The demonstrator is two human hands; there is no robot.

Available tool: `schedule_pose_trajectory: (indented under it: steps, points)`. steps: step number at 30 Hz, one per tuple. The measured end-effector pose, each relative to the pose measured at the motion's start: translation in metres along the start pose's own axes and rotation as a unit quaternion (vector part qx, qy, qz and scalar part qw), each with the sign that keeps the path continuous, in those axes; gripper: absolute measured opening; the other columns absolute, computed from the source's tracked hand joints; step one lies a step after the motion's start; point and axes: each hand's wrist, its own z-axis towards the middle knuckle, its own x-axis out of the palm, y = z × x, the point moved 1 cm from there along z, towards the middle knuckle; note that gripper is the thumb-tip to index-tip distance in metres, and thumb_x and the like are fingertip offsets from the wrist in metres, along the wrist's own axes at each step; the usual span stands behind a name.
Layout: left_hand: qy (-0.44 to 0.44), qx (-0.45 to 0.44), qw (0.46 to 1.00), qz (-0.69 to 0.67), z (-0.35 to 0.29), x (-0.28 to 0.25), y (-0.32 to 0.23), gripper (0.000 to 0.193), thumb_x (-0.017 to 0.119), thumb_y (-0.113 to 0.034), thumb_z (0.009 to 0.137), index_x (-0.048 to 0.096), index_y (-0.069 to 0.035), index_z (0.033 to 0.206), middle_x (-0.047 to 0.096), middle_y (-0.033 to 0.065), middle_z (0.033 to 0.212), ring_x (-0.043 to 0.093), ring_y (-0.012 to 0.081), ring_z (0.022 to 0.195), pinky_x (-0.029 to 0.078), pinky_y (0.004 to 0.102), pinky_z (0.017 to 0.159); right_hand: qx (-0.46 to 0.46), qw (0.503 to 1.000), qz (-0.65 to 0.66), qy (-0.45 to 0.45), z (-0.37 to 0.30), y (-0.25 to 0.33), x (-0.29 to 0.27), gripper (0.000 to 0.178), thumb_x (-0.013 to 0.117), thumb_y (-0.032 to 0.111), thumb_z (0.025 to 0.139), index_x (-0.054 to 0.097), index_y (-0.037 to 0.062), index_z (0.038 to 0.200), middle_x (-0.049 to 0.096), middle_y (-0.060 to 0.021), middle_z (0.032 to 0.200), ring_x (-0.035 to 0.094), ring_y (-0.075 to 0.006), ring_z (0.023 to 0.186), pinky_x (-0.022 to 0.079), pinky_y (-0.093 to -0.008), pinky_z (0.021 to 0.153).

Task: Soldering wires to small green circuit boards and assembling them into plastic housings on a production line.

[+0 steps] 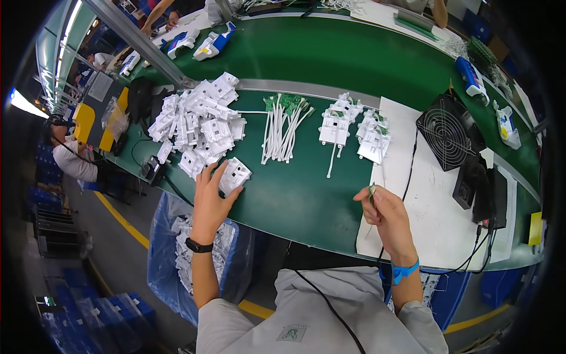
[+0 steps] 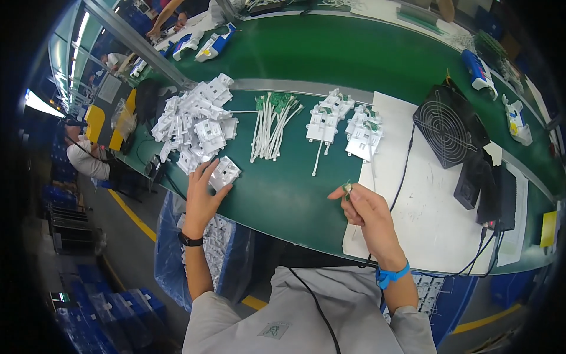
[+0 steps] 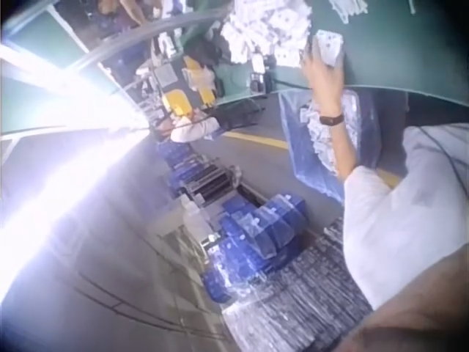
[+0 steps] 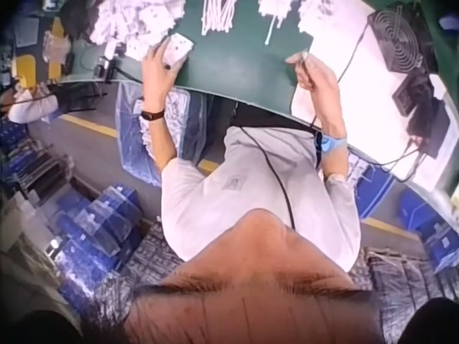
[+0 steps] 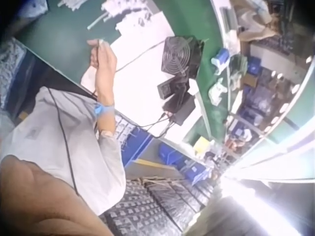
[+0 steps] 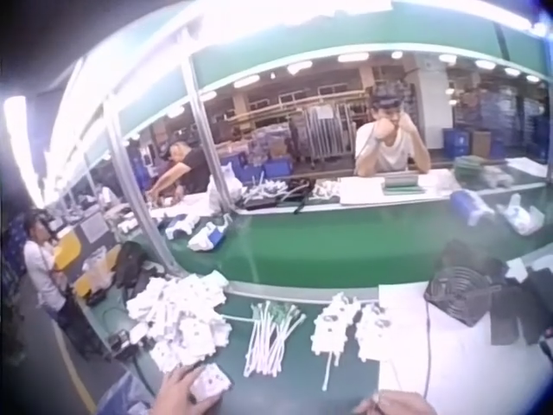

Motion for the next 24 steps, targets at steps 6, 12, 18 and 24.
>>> schedule_pose_trajectory:
  steps: [6,12,18,24]
  points:
    - [-0.03,-0.005,0.999,0.023,0.009,0.017,-0.012,0.065,0.082,-0.014,0.076,0.058,-0.001,0.135,0.059,0.0157,0.124,0.052,0.0368,0.119,0.046,0.0443,0.101,0.0,0.999,-0.01,-0.046,-0.005,0.0,0.0,0.031,0.051,0.018,0.104,0.068,-0.0069,0.113,0.055,0.0001,0.077,0.039,-0.0045,0.065,0.028,-0.0211,0.055]
    - [-0.07,0.077,0.988,-0.117,0.015,0.018,-0.067,0.064,0.082,-0.01,0.073,0.059,-0.005,0.133,0.06,0.0173,0.122,0.063,0.038,0.108,0.052,0.0411,0.092,-0.151,0.977,-0.124,-0.086,0.001,-0.011,0.0,0.026,0.056,0.006,0.101,0.068,-0.006,0.12,0.068,-0.0058,0.086,0.055,-0.0101,0.067,0.047,-0.0234,0.066]
    - [-0.028,0.279,0.952,-0.125,0.006,0.021,-0.142,0.065,0.083,-0.009,0.07,0.063,-0.009,0.132,0.061,0.0131,0.124,0.062,0.0338,0.108,0.052,0.0414,0.089,-0.132,0.986,-0.032,-0.102,0.008,-0.011,0.012,0.005,0.068,-0.001,0.092,0.065,-0.002,0.089,0.067,-0.0065,0.091,0.06,-0.0126,0.078,0.049,-0.0248,0.075]
    - [-0.028,0.298,0.945,-0.134,0.006,0.027,-0.168,0.07,0.08,-0.008,0.07,0.059,-0.009,0.137,0.059,0.0133,0.123,0.06,0.0326,0.108,0.05,0.0418,0.091,-0.087,0.99,-0.051,-0.097,0.008,-0.016,0.002,0.016,0.07,0.001,0.092,0.06,0.0033,0.079,0.051,0.0034,0.075,0.048,-0.0062,0.07,0.038,-0.0218,0.066]
